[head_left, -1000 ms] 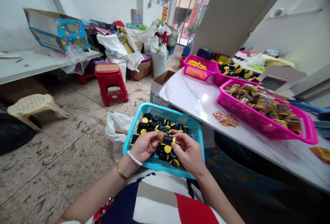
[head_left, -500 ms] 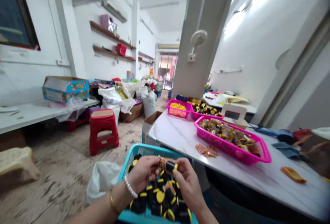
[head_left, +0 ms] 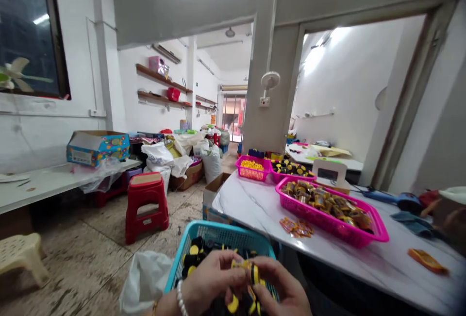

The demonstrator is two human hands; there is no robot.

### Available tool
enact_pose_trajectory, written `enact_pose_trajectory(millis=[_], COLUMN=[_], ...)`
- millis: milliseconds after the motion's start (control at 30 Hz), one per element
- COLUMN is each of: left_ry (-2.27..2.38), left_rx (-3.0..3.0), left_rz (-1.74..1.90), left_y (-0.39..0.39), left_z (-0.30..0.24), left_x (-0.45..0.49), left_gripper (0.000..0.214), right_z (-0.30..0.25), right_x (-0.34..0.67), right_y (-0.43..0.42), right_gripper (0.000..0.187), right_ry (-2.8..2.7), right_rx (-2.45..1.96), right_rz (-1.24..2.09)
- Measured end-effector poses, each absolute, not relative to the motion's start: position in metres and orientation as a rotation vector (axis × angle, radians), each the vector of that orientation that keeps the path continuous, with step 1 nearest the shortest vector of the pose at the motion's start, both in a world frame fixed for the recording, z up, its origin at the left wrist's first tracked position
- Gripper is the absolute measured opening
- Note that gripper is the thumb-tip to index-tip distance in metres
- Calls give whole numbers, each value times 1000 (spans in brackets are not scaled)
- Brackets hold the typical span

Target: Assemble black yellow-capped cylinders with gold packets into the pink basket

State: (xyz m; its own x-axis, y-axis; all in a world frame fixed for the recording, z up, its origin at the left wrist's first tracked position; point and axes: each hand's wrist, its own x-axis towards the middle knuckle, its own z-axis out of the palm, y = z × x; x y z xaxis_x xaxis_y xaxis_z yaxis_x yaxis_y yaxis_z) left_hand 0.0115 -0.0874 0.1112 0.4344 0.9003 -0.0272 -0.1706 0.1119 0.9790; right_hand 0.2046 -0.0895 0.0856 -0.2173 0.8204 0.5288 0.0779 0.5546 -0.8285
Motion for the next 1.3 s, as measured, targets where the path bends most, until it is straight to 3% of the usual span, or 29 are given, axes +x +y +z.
enact_pose_trajectory(millis=[200,333,533,633,833,967,1167,1300], left_ry=[809,777,739,711,758,789,794,745], left_rx=[1312,1334,1521,1453,1293,1337,1096,1005], left_rz=[1042,942,1068,1015,916,956,757,744], left_y=[-80,-68,-79,-75,-62,-58,-46,-48], left_z=[131,132,143,145,123,114,103,92], left_x=[11,9,14,17,22,28,36,45], left_gripper=[34,35,31,40,36,30,38,44], right_z=[109,106,93,96,88,79,79,65], right_x=[201,195,184,186,195,195,217,219], right_y=[-87,-84,-90,-87,-83,-75,-64,-62], right_gripper=[28,29,22,24,33,23,34,22], right_ry=[-1809,-1756,-1460,-1388,-1450,-1267,-1194,-1083], right_rx=[-779,-805,-785,-791,-825,-850,-663,-615], right_rz=[383,418,615,740,651,885,1415,1504])
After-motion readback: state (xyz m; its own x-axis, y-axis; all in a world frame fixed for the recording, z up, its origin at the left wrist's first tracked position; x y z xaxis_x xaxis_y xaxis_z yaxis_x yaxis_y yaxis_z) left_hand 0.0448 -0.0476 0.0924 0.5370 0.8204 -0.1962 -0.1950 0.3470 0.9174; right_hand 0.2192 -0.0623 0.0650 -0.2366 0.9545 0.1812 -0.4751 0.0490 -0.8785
